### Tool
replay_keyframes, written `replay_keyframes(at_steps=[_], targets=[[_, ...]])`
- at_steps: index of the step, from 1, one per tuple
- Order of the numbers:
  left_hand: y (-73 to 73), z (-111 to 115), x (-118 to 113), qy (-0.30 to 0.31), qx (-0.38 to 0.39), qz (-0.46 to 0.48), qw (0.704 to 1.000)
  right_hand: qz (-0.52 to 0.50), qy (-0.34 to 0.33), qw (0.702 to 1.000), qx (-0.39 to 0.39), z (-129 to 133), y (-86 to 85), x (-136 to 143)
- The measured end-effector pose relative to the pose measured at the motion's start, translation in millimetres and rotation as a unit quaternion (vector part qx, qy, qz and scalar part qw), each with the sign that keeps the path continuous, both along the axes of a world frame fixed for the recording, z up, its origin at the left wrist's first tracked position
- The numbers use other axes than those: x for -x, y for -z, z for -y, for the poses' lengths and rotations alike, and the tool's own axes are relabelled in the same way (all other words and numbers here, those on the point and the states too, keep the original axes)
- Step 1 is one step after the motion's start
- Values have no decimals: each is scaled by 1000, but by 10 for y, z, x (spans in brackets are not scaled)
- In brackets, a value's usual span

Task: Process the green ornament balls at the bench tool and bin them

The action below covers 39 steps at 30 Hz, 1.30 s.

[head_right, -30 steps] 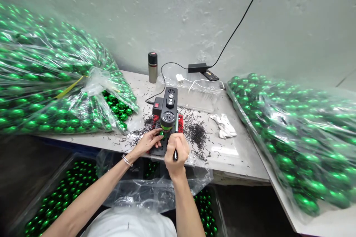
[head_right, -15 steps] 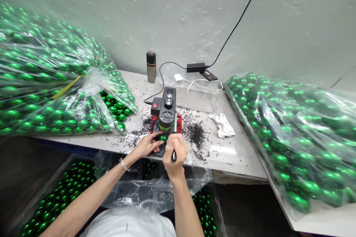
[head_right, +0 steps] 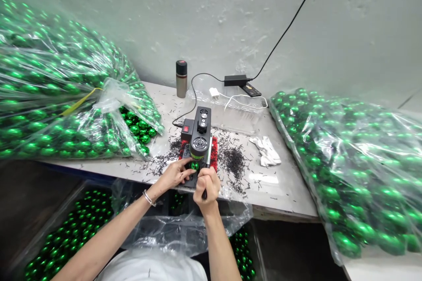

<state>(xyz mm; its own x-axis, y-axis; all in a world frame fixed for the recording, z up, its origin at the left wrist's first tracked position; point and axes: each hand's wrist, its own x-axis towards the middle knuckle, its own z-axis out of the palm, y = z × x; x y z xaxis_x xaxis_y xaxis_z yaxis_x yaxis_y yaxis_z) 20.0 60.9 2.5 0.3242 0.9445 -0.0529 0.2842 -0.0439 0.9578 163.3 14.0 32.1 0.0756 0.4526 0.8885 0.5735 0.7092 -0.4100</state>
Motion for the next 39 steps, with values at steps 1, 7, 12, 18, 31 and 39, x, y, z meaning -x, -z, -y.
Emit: replay_keyframes(at_steps=[1,7,12,18,31,39], targets=[[7,0,-1,-2,0,2,1000,2,1,1000,-1,-6,27,-5],[22,7,-8,-2,-1,-1,1000,2,11,1000,-2,0,93,-11],[20,2,-7,7,-11,-23,1000,-18,15,1000,0,-7,193,-9],[-9,0,-9,16,-9,-43,999,-51,15,999,2,-32,312,7],[35,-16,-6,22,-30,-38,999,-15,3,1000,-8,-49,165,-27],[96,-21,-17,12,-22,-16,1000,-115,-1,987,108,-12,-596,35]])
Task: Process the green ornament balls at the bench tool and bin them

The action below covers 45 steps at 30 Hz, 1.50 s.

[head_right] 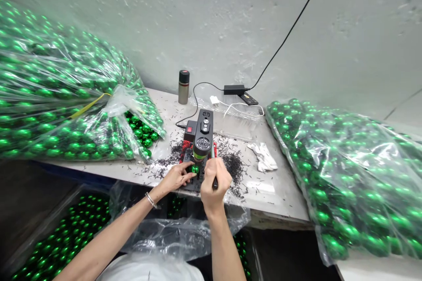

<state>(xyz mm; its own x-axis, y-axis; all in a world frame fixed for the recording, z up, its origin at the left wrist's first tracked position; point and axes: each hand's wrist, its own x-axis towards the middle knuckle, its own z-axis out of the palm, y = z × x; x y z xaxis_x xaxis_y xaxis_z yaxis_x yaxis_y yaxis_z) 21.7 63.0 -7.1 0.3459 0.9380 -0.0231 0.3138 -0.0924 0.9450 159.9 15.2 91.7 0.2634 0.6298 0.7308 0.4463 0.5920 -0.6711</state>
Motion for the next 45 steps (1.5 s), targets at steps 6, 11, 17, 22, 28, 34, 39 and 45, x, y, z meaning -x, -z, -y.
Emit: replay_keyframes(at_steps=[6,11,17,22,28,34,39,45], targets=[[67,55,-4,-19,16,53,998,14,7,1000,5,-2,-78,0],[-5,278,103,-36,34,145,988,20,-5,1000,-17,7,8,7],[34,928,289,43,-21,10,999,15,1,1000,-20,26,34,15],[115,1000,444,35,-99,-63,993,-5,-5,1000,-21,24,64,15],[-420,-107,969,-198,-227,-239,923,-13,-2,999,-37,15,95,24],[-574,-956,1088,-166,-104,-435,879,-10,-15,999,-48,7,119,25],[-556,-1029,1063,-154,-89,-415,892,-2,-11,999,-48,22,123,22],[-583,-572,1207,-163,-20,5,986,11,-7,999,-53,22,134,22]])
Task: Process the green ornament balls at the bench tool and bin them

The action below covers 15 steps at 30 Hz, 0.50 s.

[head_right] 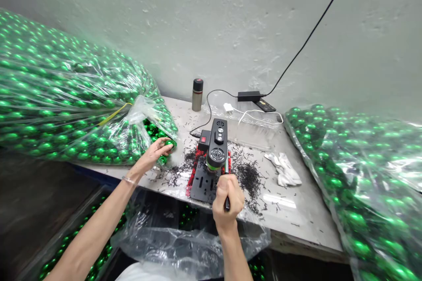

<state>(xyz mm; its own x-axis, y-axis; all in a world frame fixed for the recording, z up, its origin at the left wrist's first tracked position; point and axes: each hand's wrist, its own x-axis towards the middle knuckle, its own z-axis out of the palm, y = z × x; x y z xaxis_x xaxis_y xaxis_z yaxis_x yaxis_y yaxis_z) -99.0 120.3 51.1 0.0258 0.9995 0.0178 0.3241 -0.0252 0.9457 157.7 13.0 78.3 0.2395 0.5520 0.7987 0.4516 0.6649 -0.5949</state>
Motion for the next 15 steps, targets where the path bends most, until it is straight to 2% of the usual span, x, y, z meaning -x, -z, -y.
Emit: replay_keyframes(at_steps=[1,3,7,10,12,15], targets=[[23,100,-21,7,20,102,995,-2,1,1000,-1,-2,6,1],[95,284,-122,22,71,230,970,-4,4,1000,0,-3,12,5],[282,528,-488,58,168,334,925,6,13,1000,15,16,-14,15],[390,609,-781,83,207,337,915,21,16,1000,17,32,-43,13],[429,626,-924,93,196,288,933,30,16,999,17,38,-50,6],[454,613,-1024,133,147,157,967,41,12,999,18,41,-43,-5]])
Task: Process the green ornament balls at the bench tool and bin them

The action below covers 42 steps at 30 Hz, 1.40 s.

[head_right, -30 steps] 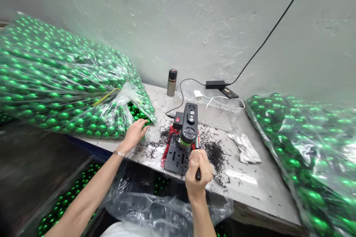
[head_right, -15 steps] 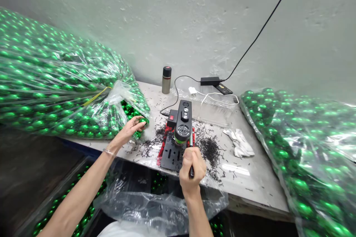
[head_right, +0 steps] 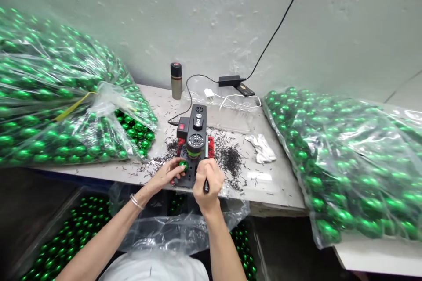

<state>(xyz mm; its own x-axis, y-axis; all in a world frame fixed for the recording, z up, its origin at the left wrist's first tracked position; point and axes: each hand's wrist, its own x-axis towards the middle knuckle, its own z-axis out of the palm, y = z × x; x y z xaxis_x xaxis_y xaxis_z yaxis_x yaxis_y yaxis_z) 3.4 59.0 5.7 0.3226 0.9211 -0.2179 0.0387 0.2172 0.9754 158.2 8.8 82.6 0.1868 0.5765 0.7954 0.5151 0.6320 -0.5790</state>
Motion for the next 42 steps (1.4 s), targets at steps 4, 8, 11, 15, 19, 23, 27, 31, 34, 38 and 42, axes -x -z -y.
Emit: replay_keyframes(at_steps=[4,8,11,15,19,23,27,31,34,38,42], targets=[[32,-52,-9,40,-112,-111,987,4,6,1000,-7,-3,21,-2],[46,-95,-29,59,-215,-209,952,8,7,1000,-13,-4,32,-2],[14,-116,-77,62,-257,-253,931,16,8,1000,-10,1,31,-5],[-31,-150,-143,77,-276,-297,911,15,9,1000,-13,4,33,-3],[-11,-155,-172,81,-266,-323,905,12,6,1000,-10,7,43,-2],[50,-122,-175,52,-270,-307,911,12,3,1000,-8,20,96,-14],[86,-106,-182,47,-277,-308,909,22,0,999,-26,3,276,-39],[93,-100,-190,42,-287,-322,902,43,11,996,-75,-59,555,-50],[95,-94,-192,40,-292,-331,896,31,33,995,-93,-96,717,-37],[105,-93,-189,41,-304,-341,889,17,35,994,-98,-115,806,-27],[110,-86,-185,38,-315,-340,886,53,20,994,-95,-117,830,-63]])
